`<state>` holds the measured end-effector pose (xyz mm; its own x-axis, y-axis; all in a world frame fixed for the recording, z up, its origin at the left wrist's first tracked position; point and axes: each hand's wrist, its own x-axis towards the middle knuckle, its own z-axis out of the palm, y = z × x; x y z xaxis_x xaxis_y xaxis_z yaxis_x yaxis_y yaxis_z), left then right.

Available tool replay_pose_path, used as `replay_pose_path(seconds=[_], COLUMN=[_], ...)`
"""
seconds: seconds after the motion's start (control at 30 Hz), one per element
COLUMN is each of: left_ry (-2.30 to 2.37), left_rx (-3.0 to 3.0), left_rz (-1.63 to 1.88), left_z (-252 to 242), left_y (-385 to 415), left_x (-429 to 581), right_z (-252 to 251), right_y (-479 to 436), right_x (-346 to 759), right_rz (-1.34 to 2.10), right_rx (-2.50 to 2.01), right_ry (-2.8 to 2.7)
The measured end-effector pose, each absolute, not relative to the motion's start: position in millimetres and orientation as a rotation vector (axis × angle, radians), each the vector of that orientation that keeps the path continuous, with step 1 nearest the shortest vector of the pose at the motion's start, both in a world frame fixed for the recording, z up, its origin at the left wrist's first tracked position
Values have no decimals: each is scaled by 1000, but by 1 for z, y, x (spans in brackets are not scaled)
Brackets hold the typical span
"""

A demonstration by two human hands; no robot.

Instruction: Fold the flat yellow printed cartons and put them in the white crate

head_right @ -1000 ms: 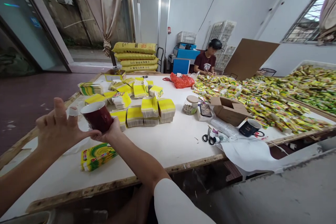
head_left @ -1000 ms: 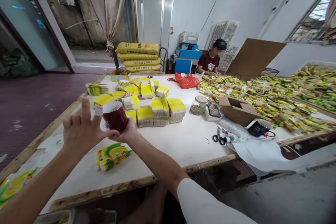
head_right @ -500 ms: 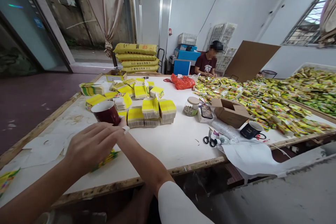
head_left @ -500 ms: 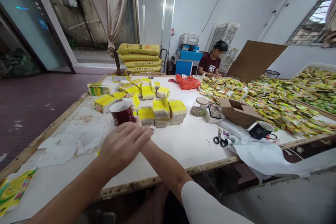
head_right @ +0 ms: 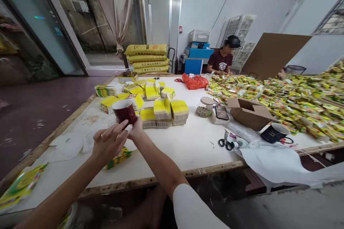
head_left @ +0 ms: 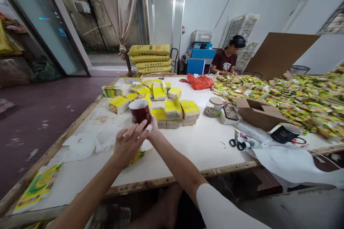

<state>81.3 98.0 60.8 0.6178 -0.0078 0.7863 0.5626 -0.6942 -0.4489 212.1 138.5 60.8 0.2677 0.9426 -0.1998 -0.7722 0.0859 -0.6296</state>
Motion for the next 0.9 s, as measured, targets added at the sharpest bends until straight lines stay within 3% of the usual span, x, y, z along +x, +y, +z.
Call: replay_pose_path(seconds=[0.2, 0.47, 0.9], left_ry=[-451, -543, -1797], left_rx=[-2238, -2337, -2882], left_rz=[-1055, -1037, -1611], left_z=[58, 59, 22], left_y=[113, 123, 160], left_x=[75, 77, 54], right_z=[58, 61, 47], right_y=[142, 134, 143], right_x=[215, 220, 206], right_rz=[1601, 1738, 1863], right_rx=[-536, -401, -392], right_ry=[-49, 62, -15])
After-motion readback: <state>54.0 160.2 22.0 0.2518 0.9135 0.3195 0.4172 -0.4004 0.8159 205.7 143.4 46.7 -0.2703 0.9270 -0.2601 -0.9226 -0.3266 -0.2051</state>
